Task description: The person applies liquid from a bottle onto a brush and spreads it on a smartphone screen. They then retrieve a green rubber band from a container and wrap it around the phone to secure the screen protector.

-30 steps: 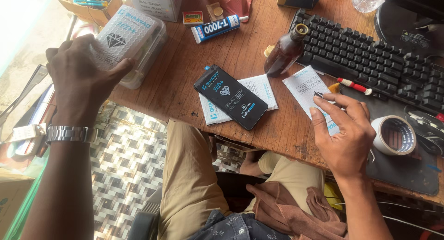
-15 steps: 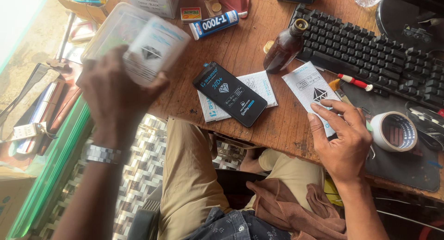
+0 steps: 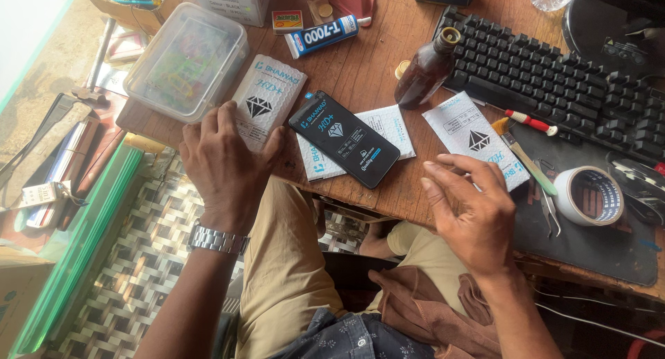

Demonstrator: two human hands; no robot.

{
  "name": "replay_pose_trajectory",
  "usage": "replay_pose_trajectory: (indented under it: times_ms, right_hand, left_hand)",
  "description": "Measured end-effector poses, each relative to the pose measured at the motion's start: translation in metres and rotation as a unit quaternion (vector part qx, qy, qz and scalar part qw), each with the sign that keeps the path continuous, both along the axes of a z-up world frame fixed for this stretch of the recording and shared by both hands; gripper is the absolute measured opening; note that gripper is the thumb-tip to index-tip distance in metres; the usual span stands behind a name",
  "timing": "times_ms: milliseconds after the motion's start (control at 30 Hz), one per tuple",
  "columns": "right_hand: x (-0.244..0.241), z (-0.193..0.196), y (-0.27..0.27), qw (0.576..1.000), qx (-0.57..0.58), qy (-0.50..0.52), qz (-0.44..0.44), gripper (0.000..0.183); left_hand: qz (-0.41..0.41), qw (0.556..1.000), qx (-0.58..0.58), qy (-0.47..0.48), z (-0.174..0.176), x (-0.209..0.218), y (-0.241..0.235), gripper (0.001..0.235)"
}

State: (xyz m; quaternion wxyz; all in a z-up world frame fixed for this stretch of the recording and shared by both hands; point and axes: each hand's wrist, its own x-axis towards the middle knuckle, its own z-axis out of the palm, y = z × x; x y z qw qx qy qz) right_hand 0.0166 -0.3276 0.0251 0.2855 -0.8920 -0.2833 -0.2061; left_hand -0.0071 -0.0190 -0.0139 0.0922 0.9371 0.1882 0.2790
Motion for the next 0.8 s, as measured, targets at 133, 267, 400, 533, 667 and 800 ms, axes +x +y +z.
replay_pose_trajectory:
  times_ms: [133,267,400,533,667,800]
  right_hand:
    - [-0.001,0.004,0.016,1.000,0.024,0.014,0.006,0.022]
    - [0.000,0.011,0.025,0.999,0.025,0.016,0.025,0.022]
    - [0.000,0.023,0.035,0.998,0.019,0.043,0.037,0.022]
    - [0.008,0.030,0.048,0.992,0.045,0.067,0.092,0.025]
    - [0.040,0.026,0.083,0.981,0.046,0.057,0.179,0.023]
    - [0.099,0.009,0.153,0.959,0.075,0.113,0.248,0.021]
  left_hand:
    - [-0.033,0.998,-0.016,-0.058,-0.003,0.001,0.026,0.074]
    - [-0.009,0.998,0.047,-0.048,0.010,0.024,0.087,0.096]
    - [0.028,0.969,-0.166,0.183,0.021,0.041,0.124,0.118]
    - [-0.076,0.977,-0.146,0.132,0.020,0.030,0.127,0.120]
    - [-0.128,0.983,-0.114,0.069,0.015,0.016,0.117,0.095]
    - [-0.140,0.988,-0.044,0.042,0.008,0.013,0.096,0.051]
